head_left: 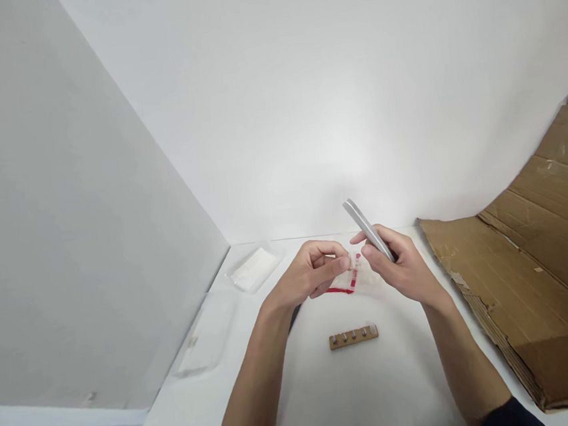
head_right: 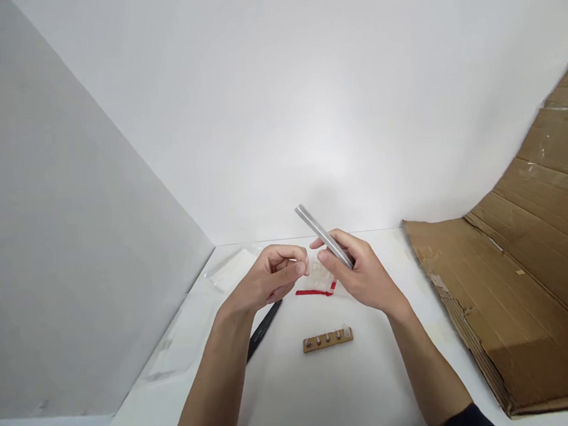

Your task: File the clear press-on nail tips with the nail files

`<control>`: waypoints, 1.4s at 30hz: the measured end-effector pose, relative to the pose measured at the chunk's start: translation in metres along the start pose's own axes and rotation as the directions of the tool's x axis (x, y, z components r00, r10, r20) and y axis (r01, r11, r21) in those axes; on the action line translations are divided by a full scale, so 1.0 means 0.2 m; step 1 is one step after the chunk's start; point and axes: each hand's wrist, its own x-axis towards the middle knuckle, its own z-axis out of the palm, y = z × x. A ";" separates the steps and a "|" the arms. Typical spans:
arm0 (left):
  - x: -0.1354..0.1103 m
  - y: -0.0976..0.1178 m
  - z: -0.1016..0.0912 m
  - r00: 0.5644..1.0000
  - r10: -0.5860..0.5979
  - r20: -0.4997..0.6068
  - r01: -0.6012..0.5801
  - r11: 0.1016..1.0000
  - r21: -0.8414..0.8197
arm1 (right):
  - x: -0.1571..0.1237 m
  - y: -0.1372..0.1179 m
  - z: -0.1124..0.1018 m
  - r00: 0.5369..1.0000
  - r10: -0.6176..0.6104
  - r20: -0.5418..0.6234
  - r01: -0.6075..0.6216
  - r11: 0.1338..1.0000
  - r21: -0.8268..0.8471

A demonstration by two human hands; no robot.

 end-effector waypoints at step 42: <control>0.05 0.00 0.22 0.577 0.511 -0.637 -0.288 0.857 0.426 | 0.00 0.09 0.17 0.900 -0.350 -0.258 0.230 0.887 -0.400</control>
